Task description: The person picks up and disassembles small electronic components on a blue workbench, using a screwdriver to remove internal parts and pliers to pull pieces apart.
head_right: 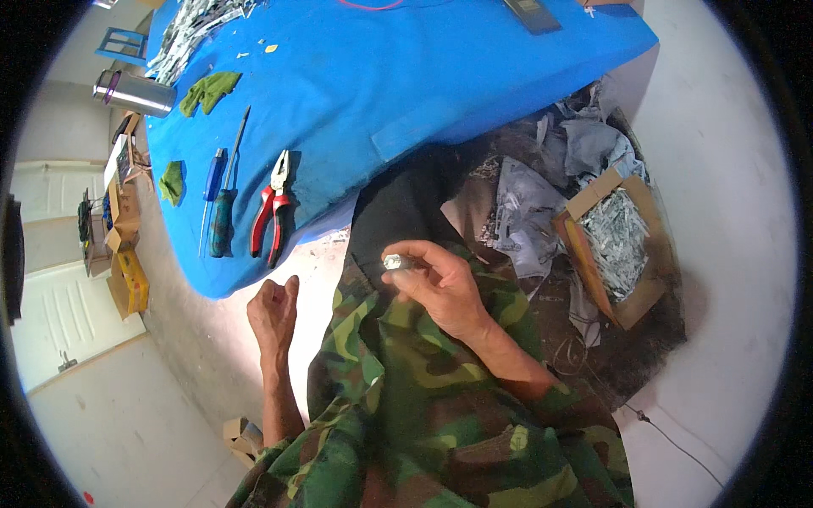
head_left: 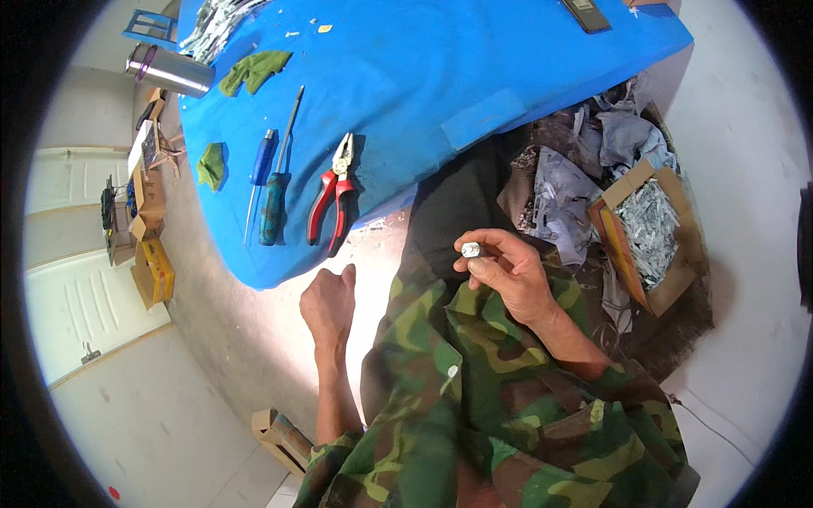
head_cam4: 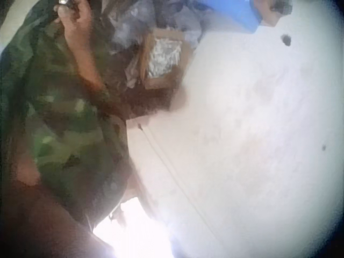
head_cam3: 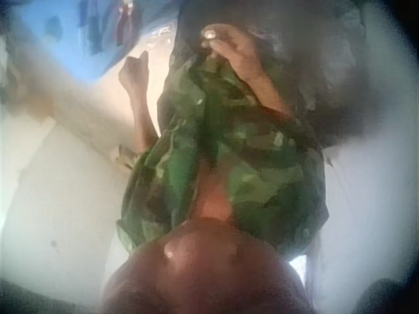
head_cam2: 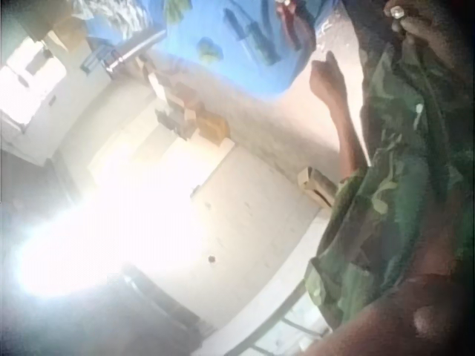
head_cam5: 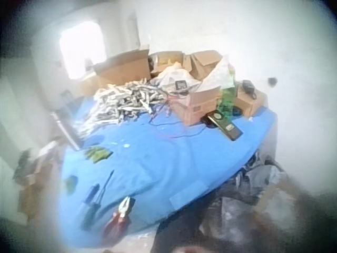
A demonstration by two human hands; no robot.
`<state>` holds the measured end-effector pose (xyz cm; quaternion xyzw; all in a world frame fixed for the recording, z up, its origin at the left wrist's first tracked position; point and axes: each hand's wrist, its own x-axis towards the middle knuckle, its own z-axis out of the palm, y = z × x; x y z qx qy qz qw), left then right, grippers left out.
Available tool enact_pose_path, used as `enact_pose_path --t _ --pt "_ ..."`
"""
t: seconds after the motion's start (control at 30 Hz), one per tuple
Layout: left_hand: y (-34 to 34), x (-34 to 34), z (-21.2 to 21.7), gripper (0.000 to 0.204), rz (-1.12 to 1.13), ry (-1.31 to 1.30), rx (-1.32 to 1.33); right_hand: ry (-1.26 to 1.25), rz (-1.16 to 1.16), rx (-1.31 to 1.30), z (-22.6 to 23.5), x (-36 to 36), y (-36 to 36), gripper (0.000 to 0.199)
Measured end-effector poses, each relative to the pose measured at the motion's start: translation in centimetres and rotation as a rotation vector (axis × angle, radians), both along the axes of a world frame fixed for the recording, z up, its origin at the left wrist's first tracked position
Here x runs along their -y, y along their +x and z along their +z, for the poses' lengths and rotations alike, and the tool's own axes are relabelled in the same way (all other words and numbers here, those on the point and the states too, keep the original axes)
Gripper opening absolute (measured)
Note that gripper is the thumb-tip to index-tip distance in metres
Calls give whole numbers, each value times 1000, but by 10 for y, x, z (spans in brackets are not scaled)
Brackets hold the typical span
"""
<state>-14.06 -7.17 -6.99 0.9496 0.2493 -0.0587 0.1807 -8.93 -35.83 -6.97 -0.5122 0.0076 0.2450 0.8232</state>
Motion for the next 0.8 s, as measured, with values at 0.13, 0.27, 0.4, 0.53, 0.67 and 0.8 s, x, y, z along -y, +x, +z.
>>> enact_pose_path --t 0.13,0.27,0.4,0.53,0.67,0.8 --pt "-11 2 10 24 18 -316 106 -249 77 86 2 -8 1 26" --pt "-7 42 33 22 -25 -749 188 -237 94 106 7 -18 -1 25" --pt "-4 71 46 24 -146 -843 242 -264 106 193 10 -21 0 27" --pt "5 84 48 28 -238 -798 354 -192 40 200 6 -26 -3 31" --pt "9 86 50 27 -269 -760 420 -186 67 237 7 -26 -2 32" --pt "10 88 49 26 -262 -761 465 -177 74 244 7 -27 -3 33"
